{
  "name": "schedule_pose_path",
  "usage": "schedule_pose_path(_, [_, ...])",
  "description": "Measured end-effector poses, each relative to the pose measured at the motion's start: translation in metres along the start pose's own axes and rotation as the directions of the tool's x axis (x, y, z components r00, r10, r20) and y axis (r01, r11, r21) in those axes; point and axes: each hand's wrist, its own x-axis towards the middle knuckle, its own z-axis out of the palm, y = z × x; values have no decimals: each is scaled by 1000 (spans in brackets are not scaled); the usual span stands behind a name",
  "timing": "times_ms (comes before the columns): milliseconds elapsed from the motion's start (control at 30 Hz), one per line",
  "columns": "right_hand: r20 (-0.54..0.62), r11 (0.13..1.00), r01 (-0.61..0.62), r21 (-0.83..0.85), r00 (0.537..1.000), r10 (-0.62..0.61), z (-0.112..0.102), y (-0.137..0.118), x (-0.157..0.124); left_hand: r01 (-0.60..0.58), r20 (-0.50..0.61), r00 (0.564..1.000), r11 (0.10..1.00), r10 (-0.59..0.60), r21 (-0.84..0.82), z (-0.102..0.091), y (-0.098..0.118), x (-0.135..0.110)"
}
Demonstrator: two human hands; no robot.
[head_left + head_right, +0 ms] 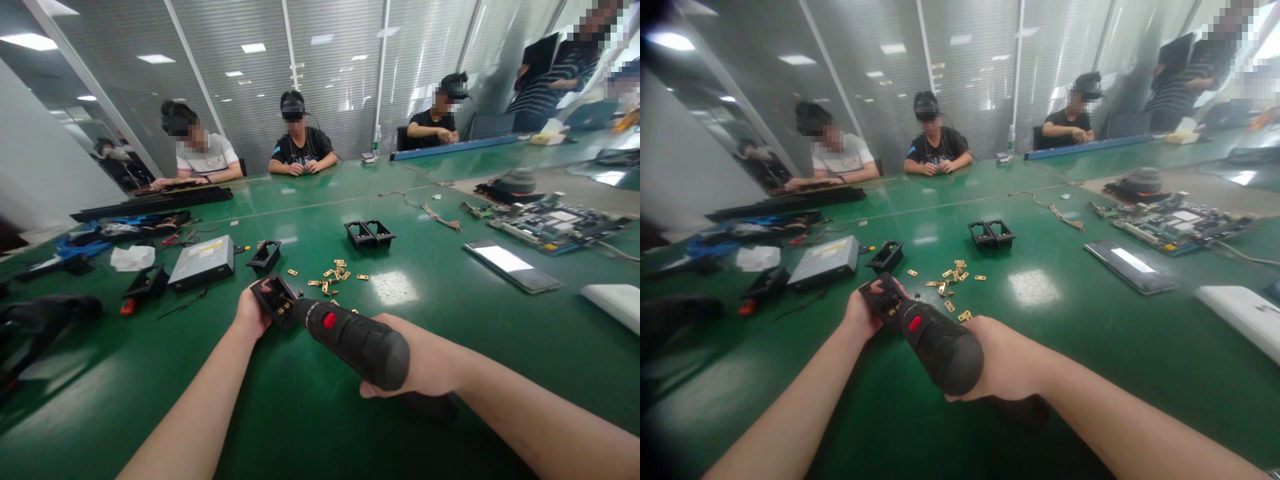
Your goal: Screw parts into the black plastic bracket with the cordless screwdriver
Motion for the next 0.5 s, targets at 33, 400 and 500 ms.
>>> schedule_pose_path(33, [10, 1000, 2, 7, 1000, -2, 0, -1, 0, -6, 6, 1000, 1000, 6, 6, 0, 0, 0])
schedule_pose_path(400, [20, 1000, 20, -21, 1000, -20, -1, 2, 1, -17, 29, 999, 1000, 17, 22, 4, 2, -3])
schedule_pose_path(500, [32, 1000, 13, -21, 999, -12, -1, 1, -1, -7, 15, 1000, 1000, 7, 10, 3, 2, -3])
